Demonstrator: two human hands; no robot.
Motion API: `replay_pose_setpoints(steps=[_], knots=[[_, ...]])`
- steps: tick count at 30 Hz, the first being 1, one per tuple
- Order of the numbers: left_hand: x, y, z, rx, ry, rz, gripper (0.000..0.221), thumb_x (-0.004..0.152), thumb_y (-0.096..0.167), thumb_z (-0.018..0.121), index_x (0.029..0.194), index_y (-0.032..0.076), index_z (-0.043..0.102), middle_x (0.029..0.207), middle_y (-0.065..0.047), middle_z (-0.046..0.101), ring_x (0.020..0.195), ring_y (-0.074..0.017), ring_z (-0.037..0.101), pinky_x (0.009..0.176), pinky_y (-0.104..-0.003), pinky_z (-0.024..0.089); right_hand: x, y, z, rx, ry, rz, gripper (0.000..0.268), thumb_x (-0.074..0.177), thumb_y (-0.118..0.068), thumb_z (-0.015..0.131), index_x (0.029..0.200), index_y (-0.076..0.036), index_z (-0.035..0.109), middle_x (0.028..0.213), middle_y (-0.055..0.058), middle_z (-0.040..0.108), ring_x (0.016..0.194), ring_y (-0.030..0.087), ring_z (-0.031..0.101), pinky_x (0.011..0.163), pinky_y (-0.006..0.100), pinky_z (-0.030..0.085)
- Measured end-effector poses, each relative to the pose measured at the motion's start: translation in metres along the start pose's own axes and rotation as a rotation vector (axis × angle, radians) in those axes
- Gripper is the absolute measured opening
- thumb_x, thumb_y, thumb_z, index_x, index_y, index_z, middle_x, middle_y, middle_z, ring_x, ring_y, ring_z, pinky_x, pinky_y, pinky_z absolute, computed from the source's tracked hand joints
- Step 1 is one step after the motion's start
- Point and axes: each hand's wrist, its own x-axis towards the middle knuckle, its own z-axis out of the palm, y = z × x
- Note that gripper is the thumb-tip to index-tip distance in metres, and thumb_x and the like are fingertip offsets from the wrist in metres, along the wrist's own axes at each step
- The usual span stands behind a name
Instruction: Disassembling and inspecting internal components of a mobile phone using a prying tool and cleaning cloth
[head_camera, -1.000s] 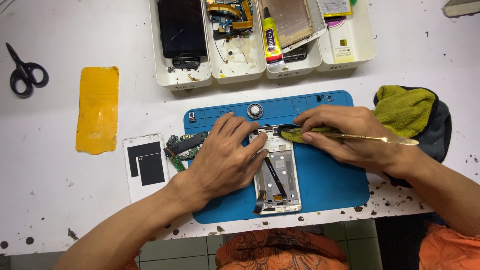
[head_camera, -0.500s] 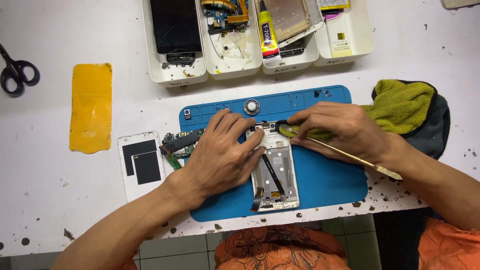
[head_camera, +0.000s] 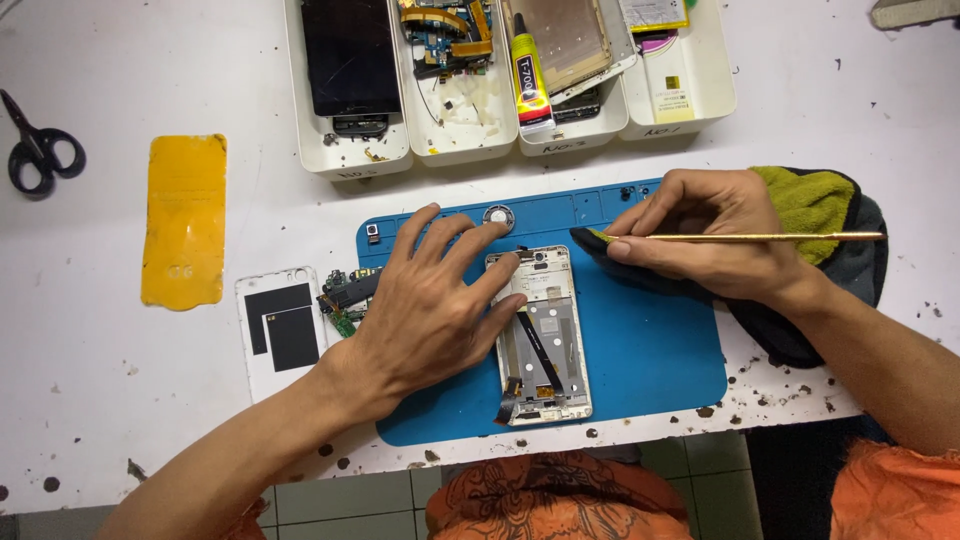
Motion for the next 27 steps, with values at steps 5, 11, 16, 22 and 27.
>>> replay_pose_setpoints(steps=[5, 11, 16, 22, 27], knots=[[0.023, 0.011, -0.007, -0.232, 0.110, 0.053, 0.020, 0.095, 0.011, 0.077, 0.109, 0.000, 0.067, 0.104, -0.018, 0.071, 0.091, -0.0323, 0.063, 0.079, -0.043, 0.054, -0.003, 0.004, -0.004, 0.056, 0.004, -0.005, 0.020, 0.076, -0.001, 0.084, 0.083, -0.002, 0.065, 0.094, 0.018, 0.077, 0.090, 0.024, 0.080, 0.079, 0.026, 0.068], [0.043, 0.020, 0.010, -0.657, 0.141, -0.112, 0.017, 0.095, 0.009, 0.073, 0.108, -0.001, 0.069, 0.099, -0.017, 0.076, 0.084, -0.0274, 0.075, 0.078, -0.038, 0.062, -0.011, 0.012, -0.001, 0.171, 0.034, -0.069, 0.023, 0.076, 0.004, 0.083, 0.083, -0.004, 0.062, 0.092, 0.018, 0.076, 0.093, 0.025, 0.079, 0.082, 0.028, 0.069], [0.049, 0.022, 0.007, -0.778, 0.175, -0.172, 0.010, 0.093, 0.004, 0.074, 0.102, 0.002, 0.069, 0.094, -0.012, 0.074, 0.077, -0.0215, 0.070, 0.068, -0.030, 0.061, -0.012, 0.009, -0.003, 0.146, 0.015, -0.123, 0.025, 0.075, 0.005, 0.083, 0.084, -0.003, 0.062, 0.093, 0.019, 0.076, 0.095, 0.027, 0.081, 0.082, 0.030, 0.071], [0.055, 0.025, -0.001, -0.933, 0.027, -0.380, 0.013, 0.093, 0.012, 0.069, 0.106, 0.009, 0.068, 0.096, -0.004, 0.074, 0.079, -0.0145, 0.071, 0.072, -0.025, 0.066, -0.016, 0.012, -0.006, 0.267, -0.058, -0.116, 0.025, 0.076, 0.009, 0.080, 0.089, -0.002, 0.061, 0.092, 0.020, 0.076, 0.101, 0.032, 0.081, 0.081, 0.030, 0.072], [0.058, 0.012, -0.002, -1.159, -0.010, -0.456, 0.010, 0.094, 0.013, 0.070, 0.100, 0.010, 0.077, 0.100, -0.006, 0.072, 0.086, -0.0129, 0.071, 0.081, -0.023, 0.065, -0.013, 0.017, -0.015, 0.205, -0.077, -0.141, 0.022, 0.080, 0.002, 0.078, 0.091, -0.005, 0.061, 0.096, 0.018, 0.077, 0.096, 0.029, 0.081, 0.086, 0.033, 0.071]])
